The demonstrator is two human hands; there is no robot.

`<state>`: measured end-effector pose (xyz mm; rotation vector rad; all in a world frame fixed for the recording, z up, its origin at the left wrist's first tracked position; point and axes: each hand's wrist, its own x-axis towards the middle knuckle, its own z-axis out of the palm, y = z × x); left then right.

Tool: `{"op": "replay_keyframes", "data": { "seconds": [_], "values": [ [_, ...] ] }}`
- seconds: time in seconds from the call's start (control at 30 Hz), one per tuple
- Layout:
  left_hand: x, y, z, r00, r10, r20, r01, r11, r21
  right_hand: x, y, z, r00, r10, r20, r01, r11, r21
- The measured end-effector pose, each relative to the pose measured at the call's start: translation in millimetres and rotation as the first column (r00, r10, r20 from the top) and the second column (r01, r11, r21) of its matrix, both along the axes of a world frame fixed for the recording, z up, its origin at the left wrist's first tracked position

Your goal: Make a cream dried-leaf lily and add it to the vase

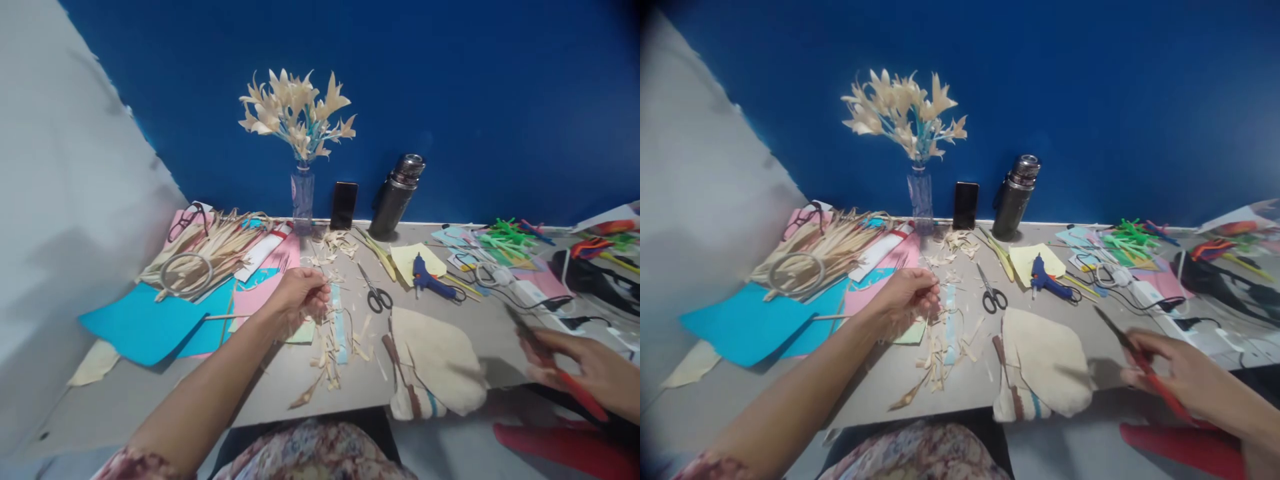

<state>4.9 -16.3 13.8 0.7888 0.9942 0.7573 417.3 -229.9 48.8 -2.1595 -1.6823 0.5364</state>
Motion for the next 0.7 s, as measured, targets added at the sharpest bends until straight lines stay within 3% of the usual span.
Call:
{"op": "replay_keyframes", "data": {
  "seconds": [0.03,0.1,0.17,0.27,0.33,0.5,0.7],
  "values": [
    [-0.2,0.0,0.8,1.0,0.009,-0.005,-0.009,1.0,0.012,-17.8,15.4,6.0,0.995,0.077,-0.063,-0.081,0.995,-0.064],
    [-1.6,0.8,2.3,0.999,0.034,-0.022,-0.033,0.999,0.043,-60.7,54.2,11.0,0.977,0.157,-0.147,-0.15,0.987,0.062],
    [-4.0,2.9,3.3,0.997,0.071,-0.03,-0.069,0.995,0.076,-106.0,96.9,6.6,0.938,0.26,-0.227,-0.247,0.965,0.084],
    [-8.6,7.9,3.0,0.988,0.154,0.006,-0.154,0.981,0.121,-159.8,152.7,-9.3,0.963,0.259,-0.074,-0.258,0.966,0.022],
    [-11.5,11.6,2.0,0.978,0.209,0.026,-0.21,0.966,0.148,-181.1,178.0,-18.5,0.951,0.304,0.054,-0.307,0.949,0.075],
    [-14.9,15.9,0.4,0.958,0.287,0.02,-0.285,0.939,0.191,-203.9,201.0,-20.9,0.922,0.364,0.136,-0.372,0.928,0.039],
    [-9.5,9.5,-5.4,0.979,0.204,-0.028,-0.194,0.959,0.207,-223.8,206.6,-24.5,0.883,0.421,0.206,-0.441,0.896,0.06]
  ]
}}
